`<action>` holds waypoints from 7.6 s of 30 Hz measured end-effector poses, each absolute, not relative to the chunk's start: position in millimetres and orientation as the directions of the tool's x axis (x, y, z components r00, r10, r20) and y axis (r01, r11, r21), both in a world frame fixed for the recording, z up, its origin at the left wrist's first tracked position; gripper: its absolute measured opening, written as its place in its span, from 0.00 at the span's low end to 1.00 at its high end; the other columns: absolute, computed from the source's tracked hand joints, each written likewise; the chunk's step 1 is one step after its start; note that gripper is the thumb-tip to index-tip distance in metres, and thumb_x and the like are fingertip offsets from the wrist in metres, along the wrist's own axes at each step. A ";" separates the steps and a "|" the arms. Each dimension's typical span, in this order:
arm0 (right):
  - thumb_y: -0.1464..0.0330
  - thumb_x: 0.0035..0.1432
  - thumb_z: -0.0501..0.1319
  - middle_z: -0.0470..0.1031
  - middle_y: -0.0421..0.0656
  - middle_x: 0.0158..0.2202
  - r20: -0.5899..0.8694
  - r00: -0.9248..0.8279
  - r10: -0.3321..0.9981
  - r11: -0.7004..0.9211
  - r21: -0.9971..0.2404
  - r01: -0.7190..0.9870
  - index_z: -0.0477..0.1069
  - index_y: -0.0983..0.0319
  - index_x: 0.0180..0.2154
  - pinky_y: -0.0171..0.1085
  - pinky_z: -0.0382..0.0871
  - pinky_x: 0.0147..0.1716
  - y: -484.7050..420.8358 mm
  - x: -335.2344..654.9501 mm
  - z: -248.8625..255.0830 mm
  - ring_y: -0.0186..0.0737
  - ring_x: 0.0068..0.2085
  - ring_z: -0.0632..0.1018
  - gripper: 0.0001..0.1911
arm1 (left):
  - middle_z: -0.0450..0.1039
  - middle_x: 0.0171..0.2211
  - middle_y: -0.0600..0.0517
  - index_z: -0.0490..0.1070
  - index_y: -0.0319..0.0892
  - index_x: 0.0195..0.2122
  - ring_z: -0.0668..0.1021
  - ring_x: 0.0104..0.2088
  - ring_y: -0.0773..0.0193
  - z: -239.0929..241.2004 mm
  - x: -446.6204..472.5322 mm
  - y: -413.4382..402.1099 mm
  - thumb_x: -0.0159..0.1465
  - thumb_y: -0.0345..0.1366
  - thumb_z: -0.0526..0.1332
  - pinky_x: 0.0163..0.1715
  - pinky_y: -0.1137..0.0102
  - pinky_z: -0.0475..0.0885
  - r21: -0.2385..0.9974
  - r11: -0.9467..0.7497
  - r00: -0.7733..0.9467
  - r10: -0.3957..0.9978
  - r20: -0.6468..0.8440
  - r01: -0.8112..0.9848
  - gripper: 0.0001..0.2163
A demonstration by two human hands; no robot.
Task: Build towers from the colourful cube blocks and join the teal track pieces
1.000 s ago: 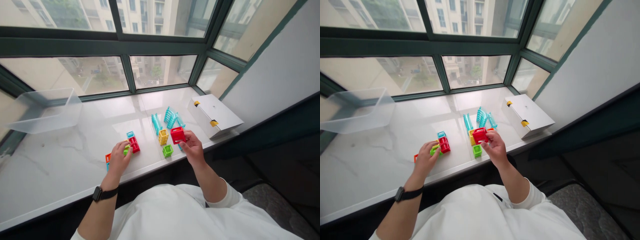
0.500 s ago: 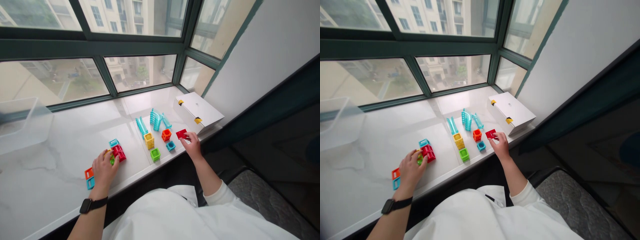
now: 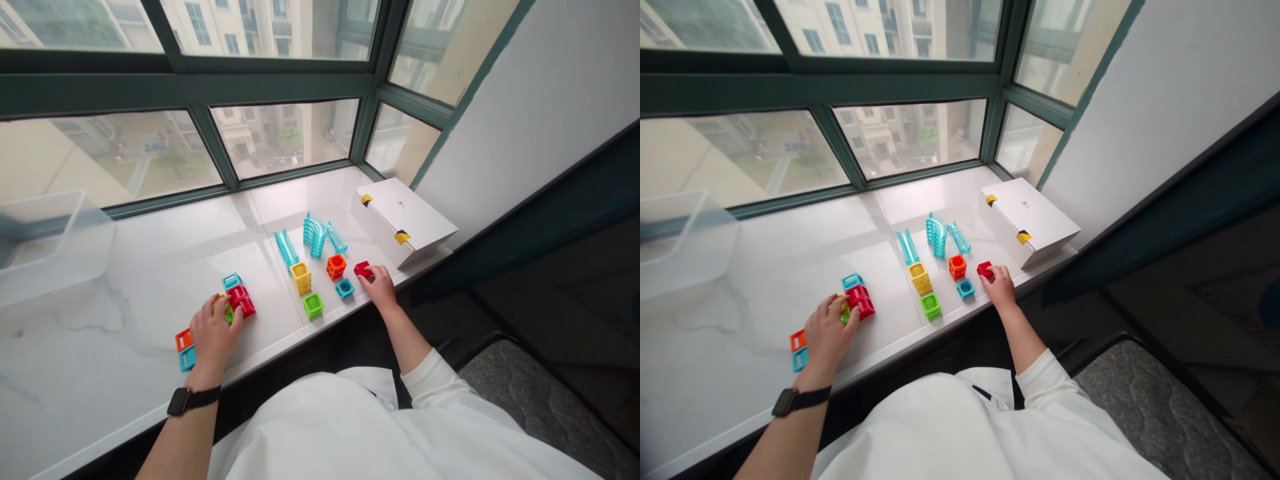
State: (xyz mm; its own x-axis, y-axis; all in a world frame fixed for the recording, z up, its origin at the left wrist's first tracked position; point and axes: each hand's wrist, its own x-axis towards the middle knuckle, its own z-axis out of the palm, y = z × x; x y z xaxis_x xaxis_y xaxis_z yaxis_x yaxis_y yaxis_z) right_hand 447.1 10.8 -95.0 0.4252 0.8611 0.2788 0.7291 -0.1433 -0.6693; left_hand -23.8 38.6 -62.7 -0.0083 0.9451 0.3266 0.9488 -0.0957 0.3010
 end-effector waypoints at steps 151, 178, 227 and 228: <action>0.65 0.54 0.67 0.78 0.53 0.47 0.360 0.327 0.874 -0.108 -0.512 0.852 0.73 0.62 0.55 0.56 0.71 0.57 -22.1 375.9 -119.1 0.61 0.52 0.76 0.26 | 0.79 0.48 0.46 0.68 0.45 0.52 0.83 0.49 0.52 47.6 200.3 16.6 0.65 0.36 0.71 0.47 0.63 0.77 0.590 -0.502 0.603 0.797 0.032 0.632 0.17; 0.66 0.59 0.62 0.74 0.47 0.37 0.440 0.292 0.849 -0.044 -0.491 0.870 0.69 0.58 0.38 0.50 0.72 0.49 -29.8 377.3 -115.0 0.53 0.44 0.74 0.05 | 0.81 0.47 0.40 0.66 0.42 0.58 0.84 0.49 0.48 19.5 244.6 36.5 0.65 0.37 0.71 0.46 0.61 0.75 0.351 -0.432 0.517 0.832 -0.201 0.831 0.22; 0.70 0.66 0.63 0.74 0.49 0.53 0.761 0.221 0.610 0.464 -0.569 0.679 0.74 0.56 0.53 0.60 0.73 0.61 -50.8 337.4 7.7 0.53 0.57 0.77 0.14 | 0.78 0.52 0.43 0.74 0.44 0.56 0.79 0.54 0.47 -25.7 -77.0 14.4 0.71 0.41 0.58 0.59 0.51 0.74 0.521 -0.174 -0.034 0.930 0.365 0.836 0.15; 0.72 0.67 0.62 0.75 0.48 0.51 0.760 0.166 0.628 0.525 -0.572 0.630 0.75 0.55 0.50 0.57 0.74 0.59 -48.2 320.5 18.9 0.51 0.55 0.78 0.12 | 0.77 0.53 0.42 0.74 0.44 0.56 0.78 0.54 0.47 -28.4 -73.4 18.6 0.72 0.41 0.57 0.59 0.51 0.73 0.514 -0.194 -0.011 0.930 0.368 0.835 0.15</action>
State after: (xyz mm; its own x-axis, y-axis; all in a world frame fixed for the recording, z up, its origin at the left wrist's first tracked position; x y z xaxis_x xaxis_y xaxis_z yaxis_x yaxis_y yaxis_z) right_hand 320.5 -48.2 18.9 0.1665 0.6277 0.7604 0.6304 0.5252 -0.5716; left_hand -73.4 18.6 -28.4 -0.0114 0.9297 0.3682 0.8354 -0.1935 0.5145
